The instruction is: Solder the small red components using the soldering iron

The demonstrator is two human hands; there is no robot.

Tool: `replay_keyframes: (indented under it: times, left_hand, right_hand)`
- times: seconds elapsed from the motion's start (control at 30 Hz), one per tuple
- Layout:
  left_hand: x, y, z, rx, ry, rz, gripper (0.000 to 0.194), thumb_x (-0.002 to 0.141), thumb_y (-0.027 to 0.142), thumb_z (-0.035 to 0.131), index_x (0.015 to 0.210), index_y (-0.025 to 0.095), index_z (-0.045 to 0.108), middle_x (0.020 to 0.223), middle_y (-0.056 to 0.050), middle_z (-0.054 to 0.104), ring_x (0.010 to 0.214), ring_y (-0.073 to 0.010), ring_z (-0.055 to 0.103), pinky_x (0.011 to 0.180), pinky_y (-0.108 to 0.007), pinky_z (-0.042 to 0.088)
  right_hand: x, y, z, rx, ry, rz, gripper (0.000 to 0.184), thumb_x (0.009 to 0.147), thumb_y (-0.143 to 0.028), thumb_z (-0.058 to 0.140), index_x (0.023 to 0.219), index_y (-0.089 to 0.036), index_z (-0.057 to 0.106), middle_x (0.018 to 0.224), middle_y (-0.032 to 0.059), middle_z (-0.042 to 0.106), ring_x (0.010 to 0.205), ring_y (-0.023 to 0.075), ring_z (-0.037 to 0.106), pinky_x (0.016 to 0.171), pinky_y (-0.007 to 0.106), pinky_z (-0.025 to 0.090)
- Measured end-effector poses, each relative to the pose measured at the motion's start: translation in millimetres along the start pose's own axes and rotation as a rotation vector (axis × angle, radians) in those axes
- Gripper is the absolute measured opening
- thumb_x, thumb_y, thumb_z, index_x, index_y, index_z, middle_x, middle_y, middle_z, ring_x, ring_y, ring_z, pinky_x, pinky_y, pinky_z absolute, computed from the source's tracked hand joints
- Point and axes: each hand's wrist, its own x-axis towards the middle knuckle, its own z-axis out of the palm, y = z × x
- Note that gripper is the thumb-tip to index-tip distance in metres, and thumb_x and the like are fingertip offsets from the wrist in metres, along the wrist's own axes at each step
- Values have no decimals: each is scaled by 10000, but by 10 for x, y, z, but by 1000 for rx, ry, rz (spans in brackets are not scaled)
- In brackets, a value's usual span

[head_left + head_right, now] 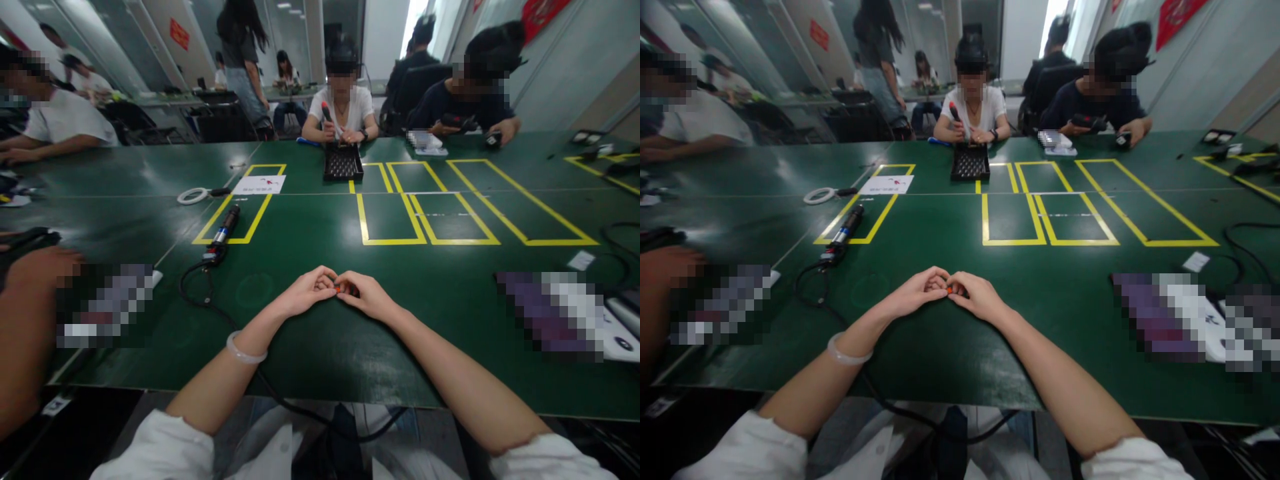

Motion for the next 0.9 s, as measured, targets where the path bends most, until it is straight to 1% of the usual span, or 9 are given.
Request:
replay_keyframes:
  times: [0.1, 0.23, 0.3, 0.37, 0.43, 0.53, 0.7, 0.83, 0.9]
  left_hand:
    - [4, -17, -13, -58, -19, -7, 375, 821, 363, 657, 1107, 147, 546, 920, -51, 643, 848, -144, 615, 790, -288, 474]
    - [11, -7, -1, -100, 23, 0, 373, 759, 326, 721, 1038, 146, 552, 938, -47, 636, 811, -121, 603, 768, -267, 477]
    - [10, -6, 14, -42, 42, 23, 331, 749, 297, 724, 998, 148, 567, 926, -40, 637, 775, -112, 596, 733, -253, 476]
    - [5, -9, 28, 61, 61, 64, 251, 775, 281, 690, 964, 153, 588, 889, -29, 639, 754, -113, 592, 715, -249, 473]
    - [-1, -13, 37, 155, 82, 115, 186, 803, 270, 654, 944, 160, 606, 868, -22, 640, 761, -119, 592, 727, -253, 473]
    - [-6, -16, 38, 233, 102, 173, 159, 829, 279, 626, 942, 167, 625, 886, -26, 646, 797, -131, 598, 754, -262, 475]
    - [-3, -7, 38, 279, 134, 200, 195, 851, 335, 612, 953, 170, 636, 910, -36, 643, 819, -141, 603, 772, -269, 482]
    - [-17, 39, 73, 283, 163, 209, 225, 867, 325, 601, 1037, 177, 605, 940, -28, 657, 822, -132, 608, 775, -260, 484]
    - [-31, 70, 89, 317, 175, 233, 204, 876, 313, 591, 1032, 183, 606, 949, -25, 658, 843, -133, 611, 791, -258, 482]
  right_hand:
    - [1, -9, 4, -7, -5, -10, 111, 878, -204, 587, 989, -204, 592, 857, 4, 612, 742, 125, 573, 684, 244, 437]
    - [2, -13, -7, 3, 26, 30, 89, 873, -217, 596, 957, -197, 575, 833, 1, 607, 724, 125, 569, 669, 244, 433]
    - [1, -4, -15, -13, 40, 41, 87, 867, -219, 601, 943, -196, 568, 834, 1, 598, 718, 125, 560, 660, 243, 428]
    - [-1, 9, -20, -40, 48, 40, 95, 859, -224, 612, 938, -196, 569, 848, 4, 582, 721, 125, 549, 655, 244, 423]
    - [-3, 18, -19, -60, 52, 32, 107, 849, -232, 627, 932, -195, 571, 861, 8, 565, 728, 126, 540, 652, 245, 420]
    - [-3, 14, -12, -38, 64, 32, 114, 843, -237, 633, 927, -193, 570, 855, 8, 550, 724, 125, 534, 639, 241, 421]
    - [8, -13, -7, 143, 77, 76, 123, 867, -260, 606, 965, -188, 586, 811, 1, 578, 676, 114, 537, 608, 234, 430]
    - [28, -14, -16, 374, 110, 203, 222, 860, -385, 629, 936, -179, 594, 741, -9, 590, 627, 110, 545, 575, 235, 437]
    - [40, -14, -20, 499, 102, 251, 280, 847, -442, 638, 911, -173, 586, 724, -7, 600, 612, 110, 560, 557, 234, 448]
